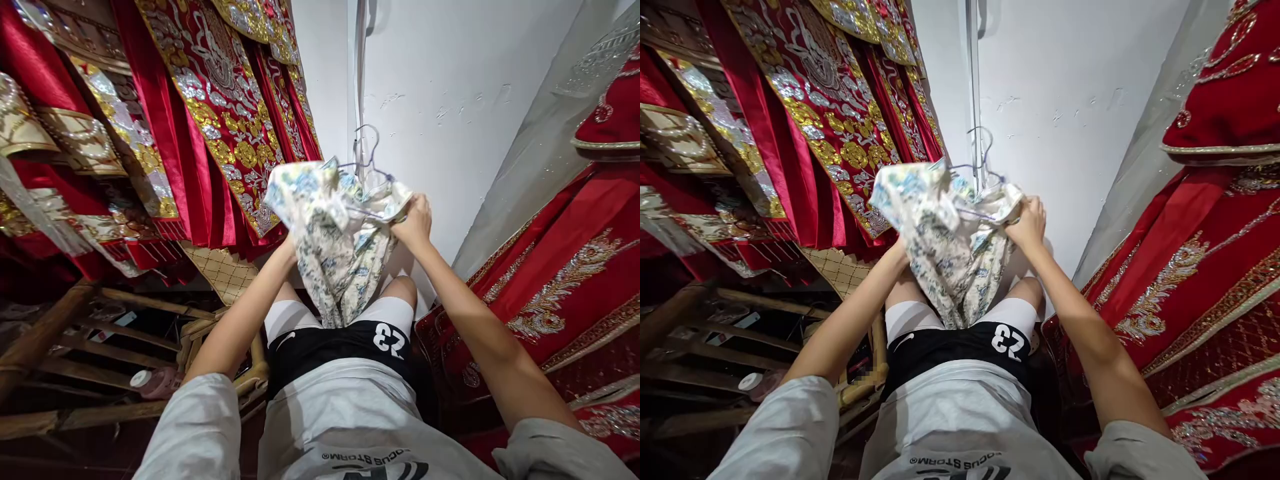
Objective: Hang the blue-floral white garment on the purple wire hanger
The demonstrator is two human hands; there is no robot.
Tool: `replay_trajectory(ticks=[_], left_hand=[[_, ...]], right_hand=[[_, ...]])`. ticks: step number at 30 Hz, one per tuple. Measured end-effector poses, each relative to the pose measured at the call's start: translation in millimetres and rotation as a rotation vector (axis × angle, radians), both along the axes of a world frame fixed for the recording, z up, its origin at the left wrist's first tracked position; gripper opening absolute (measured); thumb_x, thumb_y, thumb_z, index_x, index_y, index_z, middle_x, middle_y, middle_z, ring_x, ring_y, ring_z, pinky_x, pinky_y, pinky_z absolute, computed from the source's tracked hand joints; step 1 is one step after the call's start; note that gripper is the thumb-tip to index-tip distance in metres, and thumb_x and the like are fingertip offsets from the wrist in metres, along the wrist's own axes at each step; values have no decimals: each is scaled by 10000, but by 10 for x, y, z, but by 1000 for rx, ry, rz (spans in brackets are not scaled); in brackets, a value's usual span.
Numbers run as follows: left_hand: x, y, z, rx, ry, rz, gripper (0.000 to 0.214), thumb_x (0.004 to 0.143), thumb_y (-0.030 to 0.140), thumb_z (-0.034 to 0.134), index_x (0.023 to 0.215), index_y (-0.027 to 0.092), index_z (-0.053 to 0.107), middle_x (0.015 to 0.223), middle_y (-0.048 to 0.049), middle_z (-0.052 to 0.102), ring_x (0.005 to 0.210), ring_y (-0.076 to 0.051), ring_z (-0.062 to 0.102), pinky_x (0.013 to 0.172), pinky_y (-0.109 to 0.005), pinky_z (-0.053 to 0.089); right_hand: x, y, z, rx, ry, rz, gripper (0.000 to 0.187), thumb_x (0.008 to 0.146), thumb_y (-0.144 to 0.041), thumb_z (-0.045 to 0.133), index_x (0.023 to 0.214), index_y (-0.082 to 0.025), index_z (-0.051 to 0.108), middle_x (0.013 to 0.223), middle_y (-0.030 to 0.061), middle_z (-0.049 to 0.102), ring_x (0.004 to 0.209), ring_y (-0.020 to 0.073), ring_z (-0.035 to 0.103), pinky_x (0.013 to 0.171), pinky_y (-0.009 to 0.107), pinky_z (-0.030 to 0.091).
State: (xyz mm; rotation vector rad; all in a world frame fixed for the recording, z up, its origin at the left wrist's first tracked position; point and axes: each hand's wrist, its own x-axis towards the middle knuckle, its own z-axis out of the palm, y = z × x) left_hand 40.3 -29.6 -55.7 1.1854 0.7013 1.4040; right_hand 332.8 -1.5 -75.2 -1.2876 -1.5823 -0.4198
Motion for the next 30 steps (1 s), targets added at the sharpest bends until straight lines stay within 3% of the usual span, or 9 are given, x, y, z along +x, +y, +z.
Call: replay_trajectory(ticks=[4,7,10,15,18,21,22,26,30], left_hand=[[-172,-18,-157,-72,18,-101,670,808,789,562,1050,184,716,1042,-141,750,1207,-364,646,1026,-511,527],[-151,-64,-272,-26,127,-4,504,730,588,787,1020,183,719,1081,-132,754,1237,-349,629,1065,-467,494],[-132,-127,-426,33,243,104,471,618,324,902,1029,187,718,1172,-116,743,1248,-319,622,1110,-418,448],[-130,-260,-852,-70,165,183,548,572,377,902,1042,154,731,1188,-135,744,1185,-341,650,1050,-425,485],[-6,-347,-1151,-137,64,297,557,584,433,879,1035,141,730,1135,-134,756,1125,-338,672,1012,-434,496],[167,-409,-1350,-133,68,335,523,619,473,854,1003,141,727,1051,-122,764,1062,-321,687,977,-426,500],[211,-423,-1384,-122,100,329,508,630,482,848,988,142,726,1025,-118,764,1044,-318,689,966,-423,501],[271,-479,-1403,-86,172,295,506,664,515,827,992,144,723,1060,-128,756,1061,-319,682,966,-419,496],[266,-580,-1361,-92,139,265,574,691,525,816,1109,147,708,1195,-146,730,1139,-334,662,984,-418,494]], right_hand=[[182,208,170,-16,93,-89,613,782,-574,696,1239,-183,577,1109,153,534,1072,363,501,935,533,450],[93,179,305,-52,22,4,696,758,-578,737,1303,-184,559,1187,179,538,1140,393,492,976,577,427],[-62,-14,441,-104,-105,264,766,713,-534,800,1360,-202,559,1359,189,503,1278,433,447,1063,636,370],[-74,-561,544,-169,160,773,599,743,-557,772,1273,-304,657,1397,82,555,1384,382,434,1102,641,379],[22,-817,273,-57,566,780,558,838,-562,656,1335,-312,607,1307,83,611,1316,329,534,1026,579,479],[-23,-845,-305,72,864,640,517,901,-571,521,1337,-298,574,1187,94,662,1145,277,645,936,501,549],[-91,-804,-526,30,912,594,487,875,-566,551,1270,-286,607,1101,91,683,1044,266,673,877,473,568],[-542,-571,-1244,-693,710,687,437,646,-503,791,945,-207,673,914,94,717,827,255,689,771,414,557],[-864,-474,-1468,-694,700,626,358,649,-536,722,731,-207,607,751,65,675,746,236,653,718,375,519]])
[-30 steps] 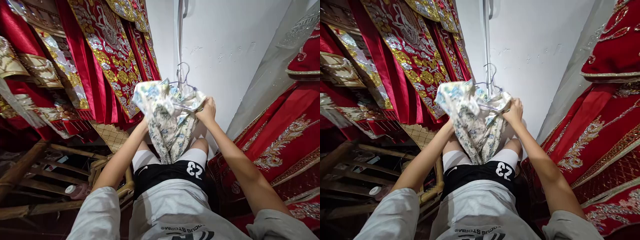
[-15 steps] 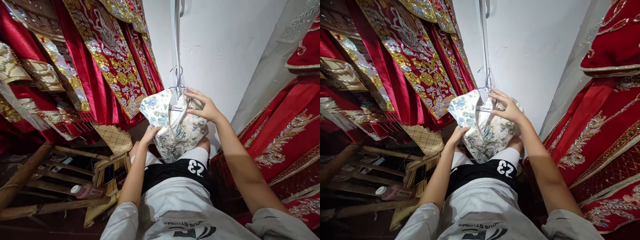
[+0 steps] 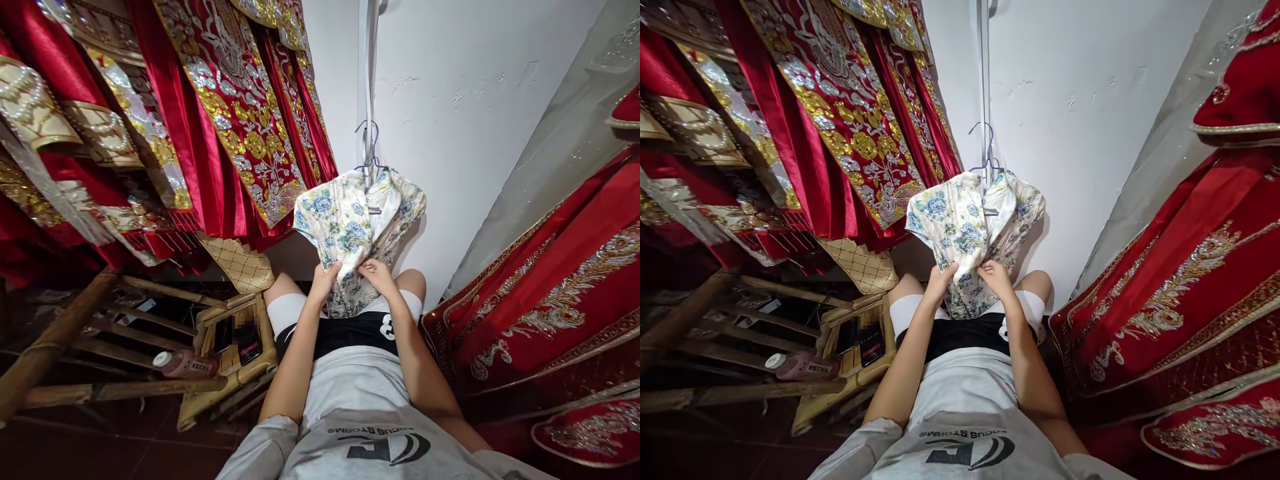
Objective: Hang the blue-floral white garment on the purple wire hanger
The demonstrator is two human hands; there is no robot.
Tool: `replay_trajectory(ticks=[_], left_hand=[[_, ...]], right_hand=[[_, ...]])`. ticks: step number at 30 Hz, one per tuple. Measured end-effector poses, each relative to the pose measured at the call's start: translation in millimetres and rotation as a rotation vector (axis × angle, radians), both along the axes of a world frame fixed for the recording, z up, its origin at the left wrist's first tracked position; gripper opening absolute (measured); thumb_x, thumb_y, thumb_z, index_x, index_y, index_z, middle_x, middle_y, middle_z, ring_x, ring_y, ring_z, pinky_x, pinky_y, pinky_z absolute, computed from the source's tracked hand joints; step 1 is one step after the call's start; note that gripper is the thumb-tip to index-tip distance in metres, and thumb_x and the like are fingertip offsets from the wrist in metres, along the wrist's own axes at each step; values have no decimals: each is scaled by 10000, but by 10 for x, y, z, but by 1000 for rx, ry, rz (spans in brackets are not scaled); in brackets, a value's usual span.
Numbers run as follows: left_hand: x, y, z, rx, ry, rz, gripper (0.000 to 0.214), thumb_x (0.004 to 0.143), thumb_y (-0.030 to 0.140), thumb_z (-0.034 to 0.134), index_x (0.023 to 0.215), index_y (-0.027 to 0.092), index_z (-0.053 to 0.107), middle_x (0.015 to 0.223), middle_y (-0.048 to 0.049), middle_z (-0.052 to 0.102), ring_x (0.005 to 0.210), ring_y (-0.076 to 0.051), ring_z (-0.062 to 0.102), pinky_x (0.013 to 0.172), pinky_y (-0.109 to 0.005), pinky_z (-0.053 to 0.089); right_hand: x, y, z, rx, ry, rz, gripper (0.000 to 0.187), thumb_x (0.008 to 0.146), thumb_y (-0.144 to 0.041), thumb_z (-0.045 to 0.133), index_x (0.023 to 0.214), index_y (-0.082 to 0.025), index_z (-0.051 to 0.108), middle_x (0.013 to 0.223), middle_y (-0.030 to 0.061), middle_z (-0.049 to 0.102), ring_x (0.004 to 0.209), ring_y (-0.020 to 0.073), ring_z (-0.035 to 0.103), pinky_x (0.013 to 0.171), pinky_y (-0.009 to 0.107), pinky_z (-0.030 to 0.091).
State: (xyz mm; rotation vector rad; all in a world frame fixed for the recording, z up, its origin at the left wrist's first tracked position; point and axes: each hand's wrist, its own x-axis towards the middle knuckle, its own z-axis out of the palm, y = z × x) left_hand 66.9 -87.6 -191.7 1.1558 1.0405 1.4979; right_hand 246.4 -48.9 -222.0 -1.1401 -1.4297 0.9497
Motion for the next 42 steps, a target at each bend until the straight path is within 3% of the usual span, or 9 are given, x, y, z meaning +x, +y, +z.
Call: replay_trajectory(ticks=[7,14,18,20,22,25,32,35,42], left_hand=[[-18,-118,45,-24,83,25,507,749,491,790,1148,193,693,1239,-127,707,1155,-332,646,926,-380,501],[-219,-57,48,7,130,127,401,778,483,743,1026,176,672,1047,-98,708,1018,-278,649,874,-354,492],[-84,-111,-16,241,279,592,323,849,377,640,1118,207,584,1283,-139,596,1241,-291,548,1012,-388,445],[91,-165,-111,404,417,705,320,870,334,621,1160,221,546,1387,-165,508,1352,-294,456,1108,-418,374],[289,-201,-224,493,527,539,318,877,327,627,1166,228,538,1345,-170,526,1341,-294,463,1137,-433,346],[510,-197,-341,441,510,237,316,894,325,607,1180,226,517,1181,-141,597,1145,-268,582,1031,-407,433],[496,-174,-297,368,437,162,129,880,330,601,857,230,521,841,-36,609,813,-199,609,785,-311,464],[477,-237,-313,380,538,175,155,880,310,588,792,217,501,791,-21,599,774,-182,593,756,-296,448],[569,-391,-333,412,769,27,97,899,226,533,816,219,483,825,-24,599,783,-181,587,729,-295,442]], right_hand=[[154,-153,189,140,-3,40,266,801,-461,657,754,-201,688,747,78,718,747,237,674,710,359,515],[140,-265,205,228,38,-112,319,815,-519,661,817,-209,733,802,83,735,740,238,651,679,354,506],[85,-308,215,314,58,-188,272,798,-482,688,755,-216,727,751,64,680,659,198,571,604,330,443],[53,-327,236,350,53,-158,255,798,-462,696,720,-221,717,723,50,636,634,182,533,578,321,414],[15,-347,257,371,31,-104,239,803,-450,698,727,-225,727,719,41,607,637,174,521,580,317,411],[-34,-387,268,391,-5,-35,226,799,-443,711,744,-226,741,703,21,554,630,160,489,575,306,394],[-19,-384,305,453,-54,-39,220,852,-391,670,725,-214,696,668,-3,485,624,152,455,583,298,359],[37,-153,652,572,-49,-162,256,864,-343,655,654,-212,592,642,-16,468,617,151,449,608,299,364],[284,644,1963,881,-249,-283,225,895,-231,641,705,-215,522,743,-3,496,731,169,496,739,337,429]])
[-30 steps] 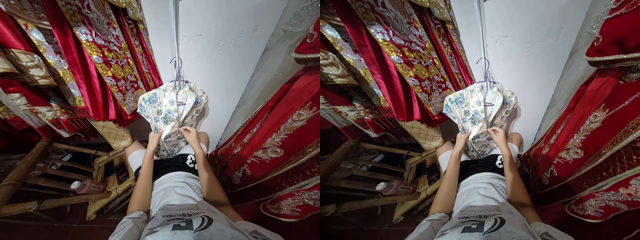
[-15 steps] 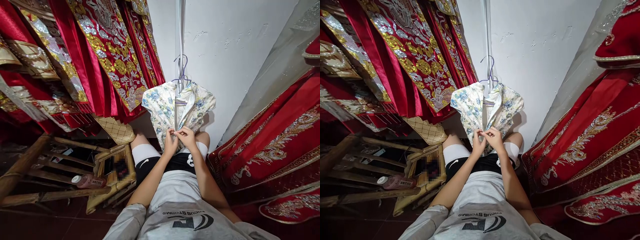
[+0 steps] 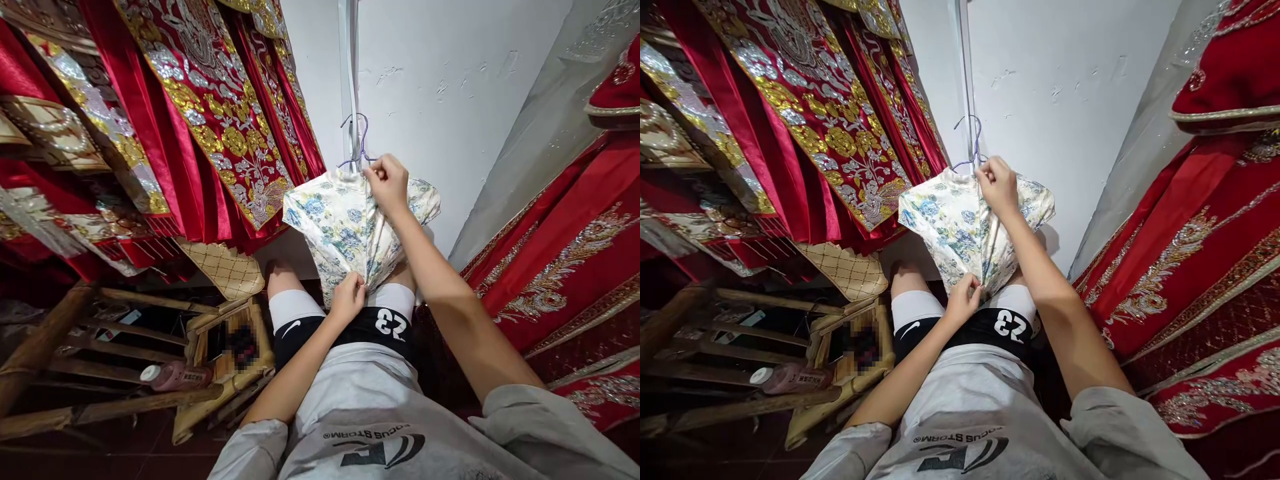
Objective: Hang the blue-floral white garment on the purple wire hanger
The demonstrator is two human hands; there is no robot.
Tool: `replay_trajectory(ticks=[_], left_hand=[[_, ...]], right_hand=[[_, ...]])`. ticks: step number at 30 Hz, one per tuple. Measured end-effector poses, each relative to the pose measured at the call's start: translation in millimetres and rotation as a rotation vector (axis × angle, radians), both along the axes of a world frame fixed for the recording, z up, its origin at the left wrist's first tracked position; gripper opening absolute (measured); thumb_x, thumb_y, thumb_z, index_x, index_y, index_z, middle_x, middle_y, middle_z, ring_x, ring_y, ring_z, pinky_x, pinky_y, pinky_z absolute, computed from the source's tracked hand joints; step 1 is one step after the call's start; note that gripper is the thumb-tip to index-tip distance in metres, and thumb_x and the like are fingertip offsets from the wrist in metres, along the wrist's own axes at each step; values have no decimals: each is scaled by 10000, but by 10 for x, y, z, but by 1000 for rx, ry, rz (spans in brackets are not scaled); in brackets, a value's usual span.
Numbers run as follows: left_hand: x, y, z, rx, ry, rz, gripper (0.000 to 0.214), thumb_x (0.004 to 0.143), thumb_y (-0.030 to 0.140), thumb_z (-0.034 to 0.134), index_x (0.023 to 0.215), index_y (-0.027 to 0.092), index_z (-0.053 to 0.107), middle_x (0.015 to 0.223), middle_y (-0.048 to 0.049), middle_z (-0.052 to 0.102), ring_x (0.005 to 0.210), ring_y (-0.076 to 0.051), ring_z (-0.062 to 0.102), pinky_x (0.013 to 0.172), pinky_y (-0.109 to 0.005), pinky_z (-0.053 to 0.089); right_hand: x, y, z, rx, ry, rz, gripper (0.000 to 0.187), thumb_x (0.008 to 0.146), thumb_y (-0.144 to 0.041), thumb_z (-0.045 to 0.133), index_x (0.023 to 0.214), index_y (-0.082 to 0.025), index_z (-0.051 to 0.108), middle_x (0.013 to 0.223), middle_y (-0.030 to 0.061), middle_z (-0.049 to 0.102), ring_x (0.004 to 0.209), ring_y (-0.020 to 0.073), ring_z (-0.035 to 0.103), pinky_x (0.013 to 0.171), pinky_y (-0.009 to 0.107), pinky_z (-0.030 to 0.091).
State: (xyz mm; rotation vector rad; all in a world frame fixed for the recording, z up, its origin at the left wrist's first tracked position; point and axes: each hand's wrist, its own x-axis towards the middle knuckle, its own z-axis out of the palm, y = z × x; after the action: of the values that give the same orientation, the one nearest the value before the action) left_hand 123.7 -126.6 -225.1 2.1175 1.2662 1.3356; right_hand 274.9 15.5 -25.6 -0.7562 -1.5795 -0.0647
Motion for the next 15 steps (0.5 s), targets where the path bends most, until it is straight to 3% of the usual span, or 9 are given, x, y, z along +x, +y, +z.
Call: replay_trajectory(ticks=[3,6,9,12,15], left_hand=[[-17,7,102,-62,76,-22,47,902,218,528,863,221,503,858,-31,622,793,-192,594,737,-310,458],[-78,132,408,-7,55,-99,65,948,256,513,981,213,549,955,-59,656,887,-201,624,819,-327,485],[-144,407,970,175,-28,-96,215,1001,301,464,1173,209,554,1013,-81,667,929,-200,635,871,-338,489],[-189,779,1615,317,-33,-66,313,1032,287,395,1310,216,520,894,-51,664,828,-192,632,835,-344,490],[-209,1093,2083,399,88,-75,234,999,315,490,1162,203,616,918,-70,676,892,-221,638,863,-363,483]], right_hand=[[70,54,173,23,-118,12,168,915,-266,629,769,-215,565,766,7,518,750,177,511,729,342,441],[110,-49,157,21,-199,49,165,918,-311,638,797,-210,592,780,14,543,745,175,514,706,336,442],[137,-151,148,22,-249,85,188,919,-342,646,801,-201,604,801,22,566,740,174,517,700,337,442],[160,-183,197,37,-314,85,204,932,-367,631,813,-203,606,810,28,580,728,177,518,686,335,438],[183,-172,239,65,-395,50,215,957,-389,591,845,-207,614,815,36,593,725,187,523,672,335,429]])
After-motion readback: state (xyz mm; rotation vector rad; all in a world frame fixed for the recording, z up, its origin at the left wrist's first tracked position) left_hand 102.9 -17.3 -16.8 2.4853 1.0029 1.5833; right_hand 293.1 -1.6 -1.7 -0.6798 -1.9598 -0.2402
